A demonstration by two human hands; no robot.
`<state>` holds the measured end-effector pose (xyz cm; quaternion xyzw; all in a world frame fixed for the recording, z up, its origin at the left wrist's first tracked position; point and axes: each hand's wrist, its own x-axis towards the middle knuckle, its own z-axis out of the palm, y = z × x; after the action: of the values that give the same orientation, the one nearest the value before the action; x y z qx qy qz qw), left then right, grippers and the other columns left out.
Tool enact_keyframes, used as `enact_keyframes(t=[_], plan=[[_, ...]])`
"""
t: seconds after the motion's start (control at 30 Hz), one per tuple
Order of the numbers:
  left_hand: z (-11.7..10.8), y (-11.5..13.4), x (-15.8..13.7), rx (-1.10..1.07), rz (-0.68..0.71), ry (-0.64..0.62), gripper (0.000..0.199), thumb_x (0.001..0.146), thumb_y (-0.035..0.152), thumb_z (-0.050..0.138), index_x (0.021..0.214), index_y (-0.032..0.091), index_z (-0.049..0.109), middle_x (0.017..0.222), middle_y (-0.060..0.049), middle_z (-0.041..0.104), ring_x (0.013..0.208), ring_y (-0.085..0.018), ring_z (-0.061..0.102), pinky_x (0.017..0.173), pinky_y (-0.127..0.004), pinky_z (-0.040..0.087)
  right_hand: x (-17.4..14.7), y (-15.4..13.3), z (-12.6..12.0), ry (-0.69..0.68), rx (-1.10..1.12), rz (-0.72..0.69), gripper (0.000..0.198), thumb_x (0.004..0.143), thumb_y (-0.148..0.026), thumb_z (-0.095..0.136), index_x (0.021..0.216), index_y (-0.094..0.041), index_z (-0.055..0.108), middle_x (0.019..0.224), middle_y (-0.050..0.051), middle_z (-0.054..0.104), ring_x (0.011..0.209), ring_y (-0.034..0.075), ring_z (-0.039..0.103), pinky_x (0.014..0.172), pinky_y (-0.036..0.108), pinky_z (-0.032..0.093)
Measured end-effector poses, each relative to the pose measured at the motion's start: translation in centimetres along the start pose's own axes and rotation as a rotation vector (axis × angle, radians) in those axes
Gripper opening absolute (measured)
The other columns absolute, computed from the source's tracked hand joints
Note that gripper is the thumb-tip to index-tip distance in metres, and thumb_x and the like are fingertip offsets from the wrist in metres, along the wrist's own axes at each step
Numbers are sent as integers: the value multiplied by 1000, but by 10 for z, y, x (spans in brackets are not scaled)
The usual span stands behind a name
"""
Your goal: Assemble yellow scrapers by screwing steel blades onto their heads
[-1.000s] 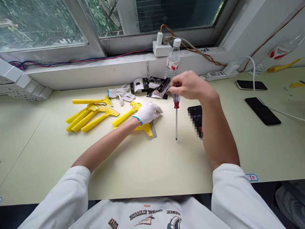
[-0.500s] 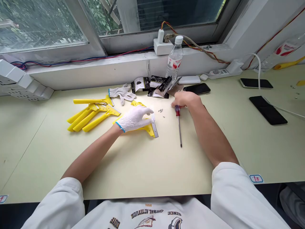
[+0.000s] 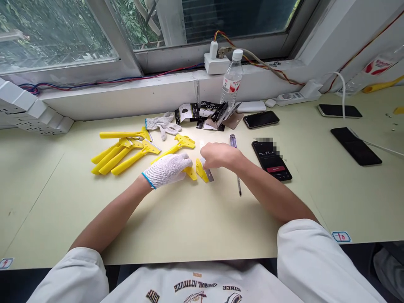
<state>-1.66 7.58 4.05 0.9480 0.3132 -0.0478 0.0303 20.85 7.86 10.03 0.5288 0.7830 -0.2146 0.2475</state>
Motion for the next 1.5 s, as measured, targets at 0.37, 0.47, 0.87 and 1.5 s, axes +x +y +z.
enact_keyframes(t=[0.37, 0.47, 0.87, 1.5], plan=[[-9, 16, 1, -30, 107, 58, 28, 91, 37, 69, 114, 23, 76, 105, -10, 73, 93, -30, 66, 71, -40, 43, 0, 1, 17, -14, -71, 27, 25, 88, -12, 67, 112, -13, 75, 111, 18, 74, 95, 31, 72, 67, 36, 44], [-2, 27, 10, -90, 206, 66, 41, 91, 25, 66, 132, 29, 74, 121, -8, 76, 107, -30, 67, 81, -41, 47, 0, 0, 19, -26, -70, 25, 26, 89, -8, 63, 111, -12, 75, 107, 18, 75, 92, 30, 73, 66, 35, 44], [4, 29, 10, -3, 246, -49, 24, 92, 19, 61, 110, 22, 77, 107, -11, 77, 95, -28, 70, 74, -39, 47, 7, 1, 22, -28, -33, -7, 25, 92, -18, 65, 111, -12, 78, 109, 20, 76, 87, 30, 72, 67, 37, 46], [14, -7, 5, -382, 138, 505, 35, 93, 6, 54, 117, 23, 72, 100, -2, 80, 86, -16, 75, 83, -30, 60, -11, 12, 3, 56, -30, 45, 21, 97, -23, 55, 103, -15, 74, 105, 18, 74, 89, 30, 70, 66, 36, 40]])
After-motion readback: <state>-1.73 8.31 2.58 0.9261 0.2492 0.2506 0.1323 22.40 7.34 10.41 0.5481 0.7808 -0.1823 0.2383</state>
